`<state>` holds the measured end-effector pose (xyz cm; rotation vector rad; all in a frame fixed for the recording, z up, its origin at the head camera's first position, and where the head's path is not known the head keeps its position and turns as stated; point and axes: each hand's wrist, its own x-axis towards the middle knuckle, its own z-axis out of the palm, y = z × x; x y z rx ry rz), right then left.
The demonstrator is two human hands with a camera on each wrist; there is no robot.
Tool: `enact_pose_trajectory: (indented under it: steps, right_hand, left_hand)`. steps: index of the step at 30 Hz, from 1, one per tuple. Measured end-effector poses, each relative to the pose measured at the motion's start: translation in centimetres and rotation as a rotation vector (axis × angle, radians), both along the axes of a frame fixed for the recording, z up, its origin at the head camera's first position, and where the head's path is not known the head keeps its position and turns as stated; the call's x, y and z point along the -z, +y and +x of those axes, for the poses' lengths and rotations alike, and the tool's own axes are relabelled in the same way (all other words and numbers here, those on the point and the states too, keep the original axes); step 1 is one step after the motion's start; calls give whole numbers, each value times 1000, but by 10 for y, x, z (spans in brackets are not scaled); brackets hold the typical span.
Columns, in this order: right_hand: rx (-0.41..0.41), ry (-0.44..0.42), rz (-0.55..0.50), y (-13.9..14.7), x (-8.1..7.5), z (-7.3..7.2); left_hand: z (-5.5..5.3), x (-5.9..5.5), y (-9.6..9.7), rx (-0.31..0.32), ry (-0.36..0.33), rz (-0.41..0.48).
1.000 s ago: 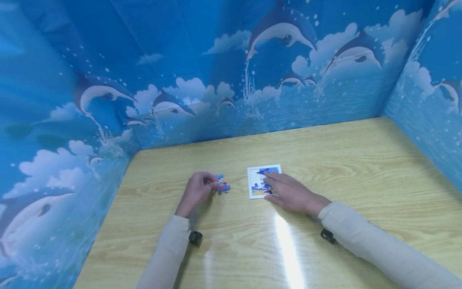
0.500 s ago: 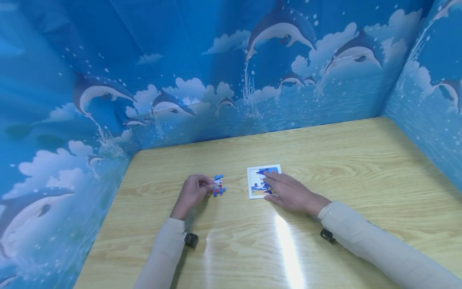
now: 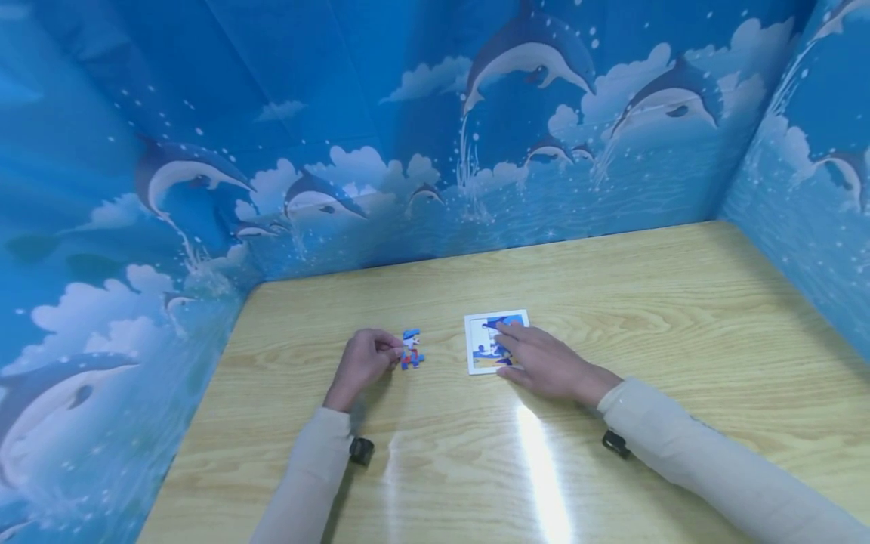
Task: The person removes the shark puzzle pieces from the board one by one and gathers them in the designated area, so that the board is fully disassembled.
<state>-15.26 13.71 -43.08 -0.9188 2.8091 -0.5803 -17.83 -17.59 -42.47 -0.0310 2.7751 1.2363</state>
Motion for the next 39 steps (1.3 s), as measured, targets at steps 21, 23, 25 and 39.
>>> enact_pose_trajectory:
  steps: [21,23,25,39]
  right_hand:
    - [-9,14,-6,0,3,0]
    - [-6,9,-2,0,2,0]
    - [-6,9,0,0,2,0]
    - [5,-12,-7,0,-2,-1]
  left_hand:
    - [-3,0,8,-53,-29,-141]
    - [-4,0,8,-60,-33,-148]
    - [-4,0,9,-69,-38,-149]
    - [-3,-8,12,-46,-13,-131]
